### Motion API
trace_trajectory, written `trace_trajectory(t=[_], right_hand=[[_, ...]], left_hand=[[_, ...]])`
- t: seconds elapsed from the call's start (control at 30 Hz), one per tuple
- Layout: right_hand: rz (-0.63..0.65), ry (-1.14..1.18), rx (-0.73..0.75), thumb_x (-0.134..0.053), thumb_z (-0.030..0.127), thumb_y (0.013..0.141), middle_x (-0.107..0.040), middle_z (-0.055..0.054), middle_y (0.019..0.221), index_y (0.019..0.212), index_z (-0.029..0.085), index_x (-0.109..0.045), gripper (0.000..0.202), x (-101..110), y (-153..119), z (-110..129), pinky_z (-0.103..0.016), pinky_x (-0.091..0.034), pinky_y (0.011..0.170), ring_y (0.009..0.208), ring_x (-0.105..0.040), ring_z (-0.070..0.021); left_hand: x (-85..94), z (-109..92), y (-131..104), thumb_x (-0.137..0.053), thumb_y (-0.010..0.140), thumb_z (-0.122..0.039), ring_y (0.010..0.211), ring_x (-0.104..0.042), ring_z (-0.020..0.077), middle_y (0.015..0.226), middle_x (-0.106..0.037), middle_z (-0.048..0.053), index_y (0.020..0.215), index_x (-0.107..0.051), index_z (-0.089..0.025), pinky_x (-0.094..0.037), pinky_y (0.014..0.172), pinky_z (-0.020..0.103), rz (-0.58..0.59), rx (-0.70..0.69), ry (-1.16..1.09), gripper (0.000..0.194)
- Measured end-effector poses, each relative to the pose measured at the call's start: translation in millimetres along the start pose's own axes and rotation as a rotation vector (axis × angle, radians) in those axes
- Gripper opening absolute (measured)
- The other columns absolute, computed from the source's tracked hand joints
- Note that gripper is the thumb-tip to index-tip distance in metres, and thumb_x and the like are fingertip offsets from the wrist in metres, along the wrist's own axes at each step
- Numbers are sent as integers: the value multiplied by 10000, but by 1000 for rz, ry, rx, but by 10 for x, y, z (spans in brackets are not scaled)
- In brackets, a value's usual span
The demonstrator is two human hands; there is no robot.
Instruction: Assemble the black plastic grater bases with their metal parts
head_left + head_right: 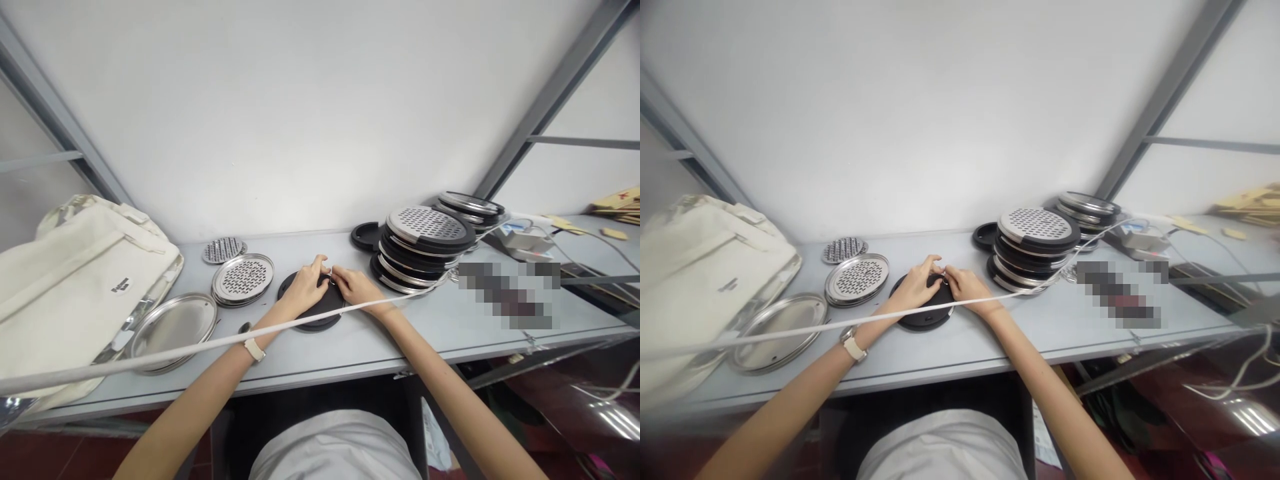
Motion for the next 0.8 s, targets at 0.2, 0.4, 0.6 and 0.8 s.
trace_trajectory(t=[0.2,0.4,0.6,0.8], right_hand=[[14,-28,-7,-346,183,935,-627,-30,745,901,200,-529,187,-14,-11,-14,-230,-318,597,664,-572,-150],[19,-26,-3,-349,170,931,-626,-30,748,907,199,-531,185,-23,-15,-15,-228,-325,604,675,-579,-151],[17,-11,-7,-349,179,935,-631,-26,754,904,208,-525,181,-21,-22,-12,-231,-324,600,678,-586,-155],[6,4,-26,-347,192,940,-641,-30,769,905,209,-527,184,-15,-29,-18,-232,-335,611,691,-595,-161]], left_hand=[[5,-13,1,-505,790,-72,985,-622,192,1006,-653,71,1207,-386,-174,-483,896,354,10,-8,-4,446],[15,-22,1,-504,786,-68,974,-621,191,1002,-651,67,1204,-387,-175,-482,897,354,6,-7,-8,448],[13,-22,-3,-497,791,-64,973,-619,190,1006,-651,58,1207,-387,-193,-482,894,356,4,-11,-2,449],[10,-50,-11,-493,801,-74,1007,-603,204,1031,-635,74,1224,-377,-187,-473,903,378,11,-29,48,453]])
Point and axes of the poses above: each hand's wrist, its own y-axis towards the middle knuckle, its own x-axis out of the back of the hand, z = x × y, the point moved 5 cm from there along y, towards the middle knuckle
